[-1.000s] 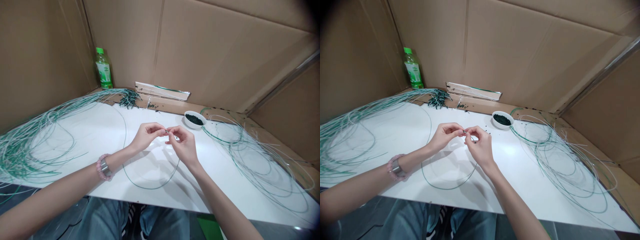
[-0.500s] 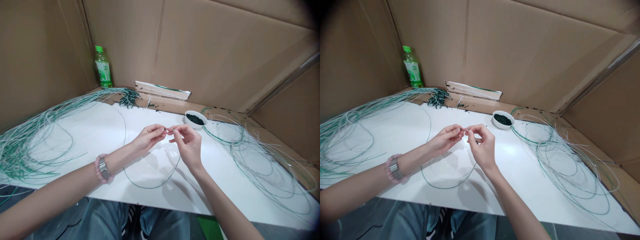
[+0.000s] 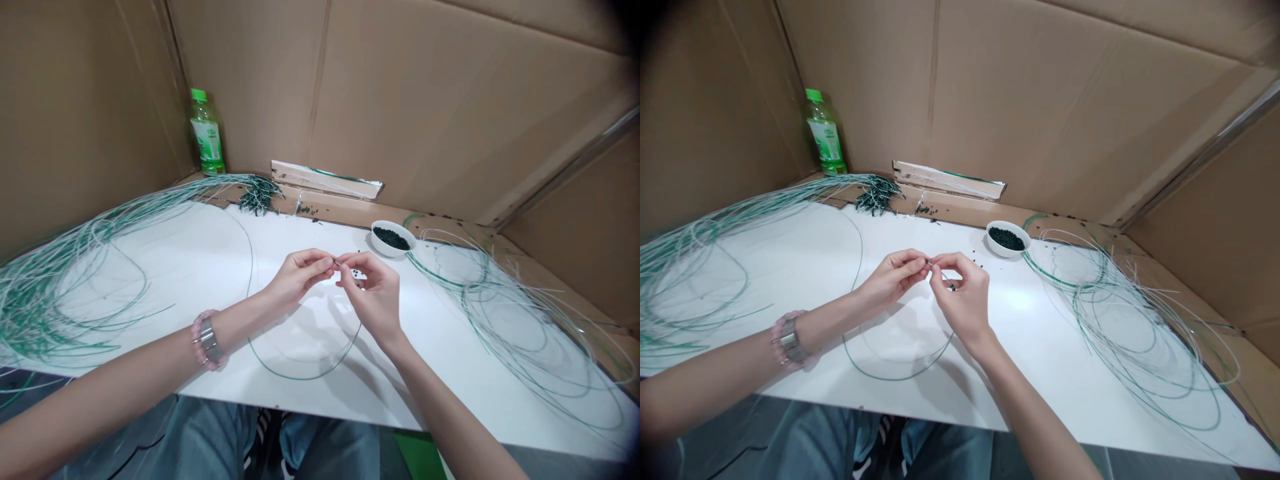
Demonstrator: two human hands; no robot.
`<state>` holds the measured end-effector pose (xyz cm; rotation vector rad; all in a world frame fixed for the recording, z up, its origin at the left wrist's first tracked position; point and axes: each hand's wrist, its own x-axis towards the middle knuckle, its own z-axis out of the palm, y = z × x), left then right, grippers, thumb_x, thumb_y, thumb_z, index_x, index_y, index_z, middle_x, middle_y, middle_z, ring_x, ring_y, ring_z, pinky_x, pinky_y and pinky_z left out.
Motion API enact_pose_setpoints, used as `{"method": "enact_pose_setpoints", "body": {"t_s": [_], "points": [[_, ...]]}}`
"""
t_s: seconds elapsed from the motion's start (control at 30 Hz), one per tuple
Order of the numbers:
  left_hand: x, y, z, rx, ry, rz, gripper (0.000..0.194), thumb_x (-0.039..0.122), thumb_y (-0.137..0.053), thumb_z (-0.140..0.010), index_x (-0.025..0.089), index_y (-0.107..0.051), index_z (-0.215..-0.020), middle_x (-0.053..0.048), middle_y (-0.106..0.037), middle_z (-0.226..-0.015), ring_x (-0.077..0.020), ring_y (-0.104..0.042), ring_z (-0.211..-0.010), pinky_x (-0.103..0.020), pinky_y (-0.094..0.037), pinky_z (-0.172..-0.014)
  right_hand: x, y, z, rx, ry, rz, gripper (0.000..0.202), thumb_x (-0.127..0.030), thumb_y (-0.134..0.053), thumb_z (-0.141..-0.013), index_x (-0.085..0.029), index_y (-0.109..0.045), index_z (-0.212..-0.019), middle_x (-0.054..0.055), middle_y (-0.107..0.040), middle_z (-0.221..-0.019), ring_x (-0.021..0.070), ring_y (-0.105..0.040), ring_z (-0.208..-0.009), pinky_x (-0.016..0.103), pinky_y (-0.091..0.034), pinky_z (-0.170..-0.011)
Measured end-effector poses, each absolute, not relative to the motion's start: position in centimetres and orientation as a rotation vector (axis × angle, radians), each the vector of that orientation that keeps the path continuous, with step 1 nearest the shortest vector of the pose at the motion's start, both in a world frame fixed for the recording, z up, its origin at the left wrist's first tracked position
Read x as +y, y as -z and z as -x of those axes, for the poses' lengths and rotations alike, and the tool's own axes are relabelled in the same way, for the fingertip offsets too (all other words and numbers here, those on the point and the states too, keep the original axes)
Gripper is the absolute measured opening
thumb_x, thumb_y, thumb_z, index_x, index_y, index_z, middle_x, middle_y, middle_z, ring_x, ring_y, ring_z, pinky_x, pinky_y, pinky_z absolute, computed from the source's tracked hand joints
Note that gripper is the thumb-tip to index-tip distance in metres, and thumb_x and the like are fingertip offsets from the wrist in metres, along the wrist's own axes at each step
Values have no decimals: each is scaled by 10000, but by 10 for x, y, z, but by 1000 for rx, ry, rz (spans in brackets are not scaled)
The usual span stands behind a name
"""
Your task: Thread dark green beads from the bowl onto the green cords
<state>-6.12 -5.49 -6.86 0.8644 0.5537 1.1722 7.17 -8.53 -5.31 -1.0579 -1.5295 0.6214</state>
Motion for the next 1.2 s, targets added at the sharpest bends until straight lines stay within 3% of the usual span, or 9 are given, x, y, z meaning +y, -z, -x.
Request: {"method": "enact_pose_setpoints", "body": {"t_s": [0.67, 1.2], "points": [[-53, 73, 65, 654, -1204, -1073, 166, 292, -743, -656, 151, -708, -737, -20, -669, -732, -99, -578, -681, -248, -453, -716, -84, 53, -72, -1555, -566, 1056, 42, -148, -568, -759, -174, -592, -739, 34, -663, -823, 127, -626, -692, 197, -523, -485], [-54, 67, 66, 750, -1251, -1258, 152, 283, -712, -670, 138, -666, -677, -8, -633, -637, -103, -565, -621, -235, -471, -649, -85, 54, -74, -1585, -575, 1124, 92, -241, -558, -802, -176, -614, -770, 48, -669, -826, 157, -636, -747, 225, -523, -509]]}}
